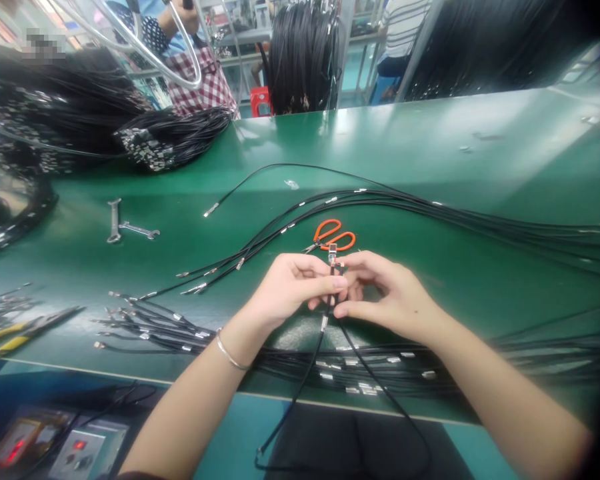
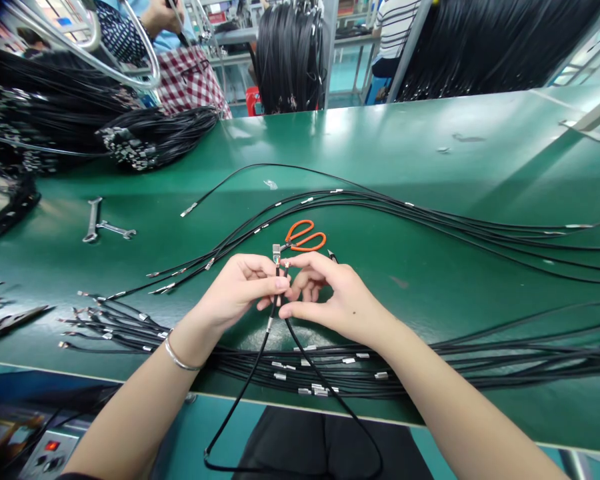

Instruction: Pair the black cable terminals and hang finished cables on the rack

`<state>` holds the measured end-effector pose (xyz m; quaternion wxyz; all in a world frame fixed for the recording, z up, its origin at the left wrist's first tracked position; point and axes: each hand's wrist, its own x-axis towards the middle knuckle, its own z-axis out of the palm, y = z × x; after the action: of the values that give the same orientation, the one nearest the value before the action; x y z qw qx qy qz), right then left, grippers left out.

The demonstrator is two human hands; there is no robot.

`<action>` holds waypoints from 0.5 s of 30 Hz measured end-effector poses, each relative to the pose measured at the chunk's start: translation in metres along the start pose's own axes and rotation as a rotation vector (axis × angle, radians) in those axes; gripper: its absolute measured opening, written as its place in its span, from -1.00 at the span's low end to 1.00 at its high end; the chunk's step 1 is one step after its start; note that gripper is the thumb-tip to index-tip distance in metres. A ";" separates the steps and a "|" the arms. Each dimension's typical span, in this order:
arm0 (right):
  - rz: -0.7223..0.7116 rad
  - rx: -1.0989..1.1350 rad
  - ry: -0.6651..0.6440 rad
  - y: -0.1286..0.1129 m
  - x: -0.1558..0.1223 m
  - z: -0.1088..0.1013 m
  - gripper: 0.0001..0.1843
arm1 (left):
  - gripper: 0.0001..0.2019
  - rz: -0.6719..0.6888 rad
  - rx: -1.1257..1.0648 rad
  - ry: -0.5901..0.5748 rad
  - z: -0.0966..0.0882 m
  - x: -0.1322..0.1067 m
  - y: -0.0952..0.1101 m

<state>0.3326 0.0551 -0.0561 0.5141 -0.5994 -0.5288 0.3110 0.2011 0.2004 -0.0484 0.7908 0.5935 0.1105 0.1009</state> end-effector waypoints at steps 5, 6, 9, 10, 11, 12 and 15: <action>0.007 0.006 0.005 -0.003 0.000 0.002 -0.57 | -0.79 -0.037 -0.031 0.000 0.000 0.001 -0.002; -0.001 0.011 0.006 -0.004 0.000 0.002 -0.59 | -0.79 -0.042 -0.031 0.006 0.000 0.001 -0.003; 0.015 0.033 0.043 -0.003 0.002 0.000 -0.58 | -0.78 -0.048 -0.044 0.025 0.001 0.001 -0.002; 0.056 0.042 0.030 -0.002 0.003 -0.002 -0.59 | -0.77 -0.043 -0.054 0.039 0.001 0.002 -0.001; 0.115 0.054 -0.024 -0.002 0.004 -0.003 -0.60 | -0.75 -0.033 -0.070 0.063 0.001 0.004 0.000; 0.190 0.072 -0.137 -0.002 0.003 -0.004 -0.60 | -0.73 -0.014 -0.092 0.100 0.000 0.006 0.002; 0.373 0.198 -0.735 -0.011 -0.006 -0.003 -0.42 | -0.69 0.076 -0.190 0.267 -0.010 0.013 0.006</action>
<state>0.3302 0.0473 -0.0462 0.2813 -0.4816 -0.5269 0.6413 0.2100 0.2153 -0.0458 0.8173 0.5009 0.1819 0.2189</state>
